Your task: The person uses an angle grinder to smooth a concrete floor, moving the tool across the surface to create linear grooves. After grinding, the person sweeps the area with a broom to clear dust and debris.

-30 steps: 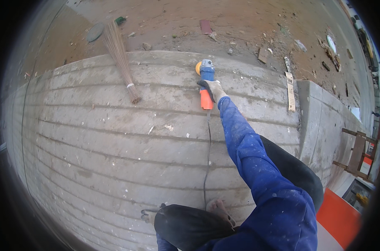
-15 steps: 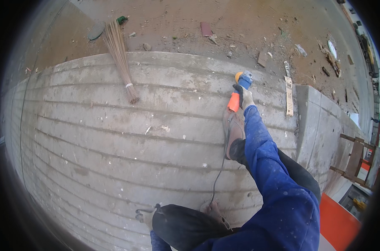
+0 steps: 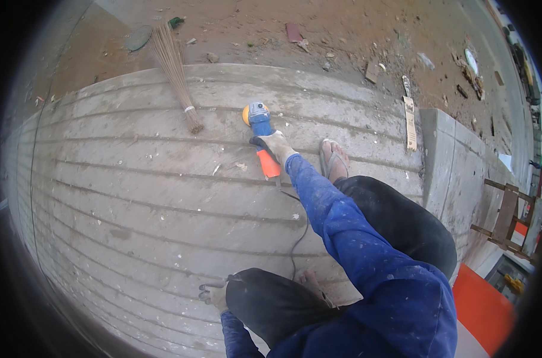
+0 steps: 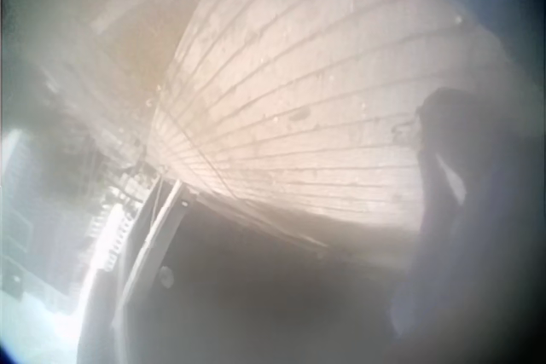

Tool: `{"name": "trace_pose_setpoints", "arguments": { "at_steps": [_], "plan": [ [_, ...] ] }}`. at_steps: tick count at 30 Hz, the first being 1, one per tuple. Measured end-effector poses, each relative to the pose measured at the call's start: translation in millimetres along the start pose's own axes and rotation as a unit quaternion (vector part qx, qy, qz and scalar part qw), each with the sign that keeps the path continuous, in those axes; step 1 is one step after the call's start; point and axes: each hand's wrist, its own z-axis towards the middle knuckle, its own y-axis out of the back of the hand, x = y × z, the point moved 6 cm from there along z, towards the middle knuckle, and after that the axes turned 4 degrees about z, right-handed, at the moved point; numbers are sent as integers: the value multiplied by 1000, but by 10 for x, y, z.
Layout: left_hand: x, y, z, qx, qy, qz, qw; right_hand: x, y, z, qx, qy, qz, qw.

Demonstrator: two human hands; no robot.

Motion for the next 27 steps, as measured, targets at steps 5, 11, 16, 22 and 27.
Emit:
{"name": "trace_pose_setpoints", "arguments": {
  "at_steps": [5,11,16,22,27],
  "plan": [
    [1,-39,-31,24,-28,-46,998,-256,830,-11,-87,-13,108,990],
    [-7,5,-118,41,-27,-94,994,-226,1957,-352,-190,5,132,973],
    [4,3,-107,42,-41,-76,995,-239,1719,-1084,-119,42,41,991],
    [-8,-118,-2,28,-57,-84,994,-476,802,-1052,-33,-26,28,999],
    [78,-245,177,-11,-65,-63,996,-562,676,-664,-16,2,-119,993]
  ]
}}
